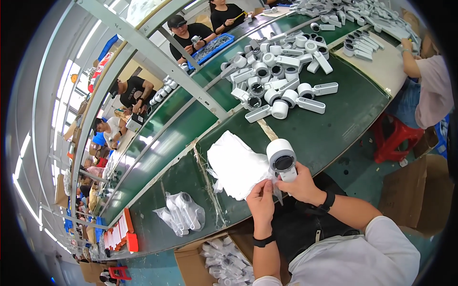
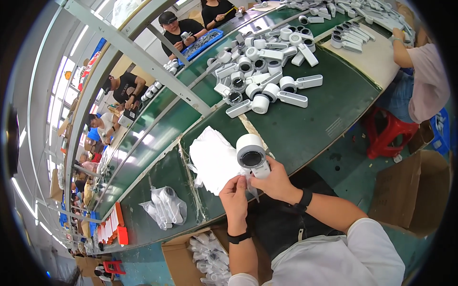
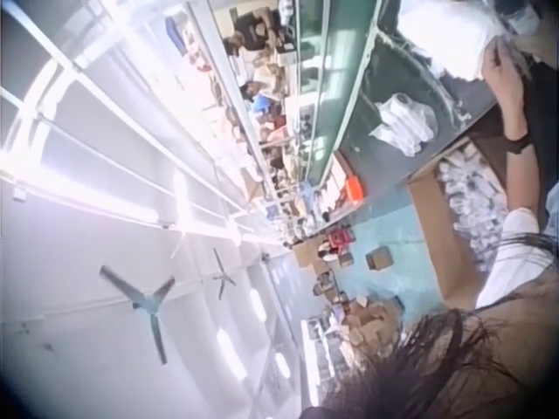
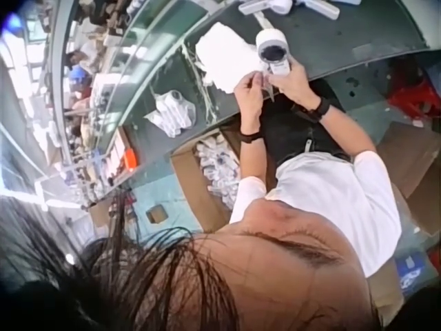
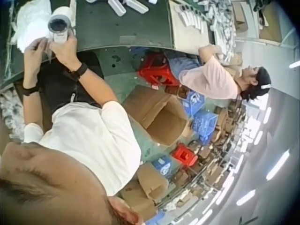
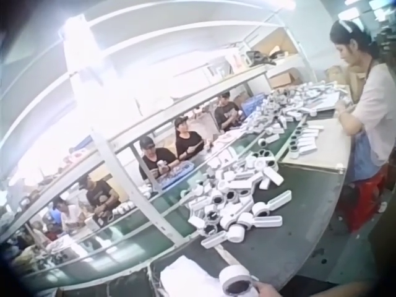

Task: The person picks up a handheld fan, slides it into a plastic bag, and places the bagged fan into a cardboard box, repeating the process for several fans.

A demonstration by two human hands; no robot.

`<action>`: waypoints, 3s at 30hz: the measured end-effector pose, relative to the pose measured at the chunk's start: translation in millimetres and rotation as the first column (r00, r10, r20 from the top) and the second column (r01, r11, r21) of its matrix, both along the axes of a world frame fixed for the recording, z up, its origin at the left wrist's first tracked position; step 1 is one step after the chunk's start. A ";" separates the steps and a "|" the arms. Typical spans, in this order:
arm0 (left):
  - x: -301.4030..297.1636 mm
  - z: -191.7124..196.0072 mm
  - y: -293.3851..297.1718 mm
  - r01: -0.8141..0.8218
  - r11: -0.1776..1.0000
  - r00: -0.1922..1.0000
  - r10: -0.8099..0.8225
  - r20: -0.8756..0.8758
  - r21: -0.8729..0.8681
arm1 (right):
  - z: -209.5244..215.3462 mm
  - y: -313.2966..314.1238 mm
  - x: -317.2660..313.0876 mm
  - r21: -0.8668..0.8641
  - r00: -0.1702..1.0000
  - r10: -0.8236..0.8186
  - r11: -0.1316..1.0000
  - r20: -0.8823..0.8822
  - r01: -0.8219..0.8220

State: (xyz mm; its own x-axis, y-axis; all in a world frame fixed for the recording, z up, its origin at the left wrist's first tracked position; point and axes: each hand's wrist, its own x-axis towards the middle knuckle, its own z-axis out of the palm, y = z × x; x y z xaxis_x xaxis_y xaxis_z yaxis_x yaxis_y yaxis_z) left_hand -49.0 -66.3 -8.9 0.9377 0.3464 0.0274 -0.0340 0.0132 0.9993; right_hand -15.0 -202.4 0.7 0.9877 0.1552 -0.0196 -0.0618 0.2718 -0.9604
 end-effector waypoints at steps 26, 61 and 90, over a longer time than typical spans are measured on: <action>2.1 15.5 -14.4 -0.053 0.906 0.998 0.061 0.005 -0.419 | 15.0 -33.9 21.5 -0.225 0.957 -0.026 0.970 0.290 0.095; 16.9 20.2 -29.6 -0.056 0.977 0.995 0.071 0.065 -0.206 | 44.2 -113.9 -0.6 -0.529 0.767 0.626 0.701 0.136 -0.478; -25.1 18.8 -37.7 0.454 0.810 0.855 -0.513 0.075 0.370 | -23.2 -44.3 4.4 0.051 0.990 0.143 0.988 0.021 -0.144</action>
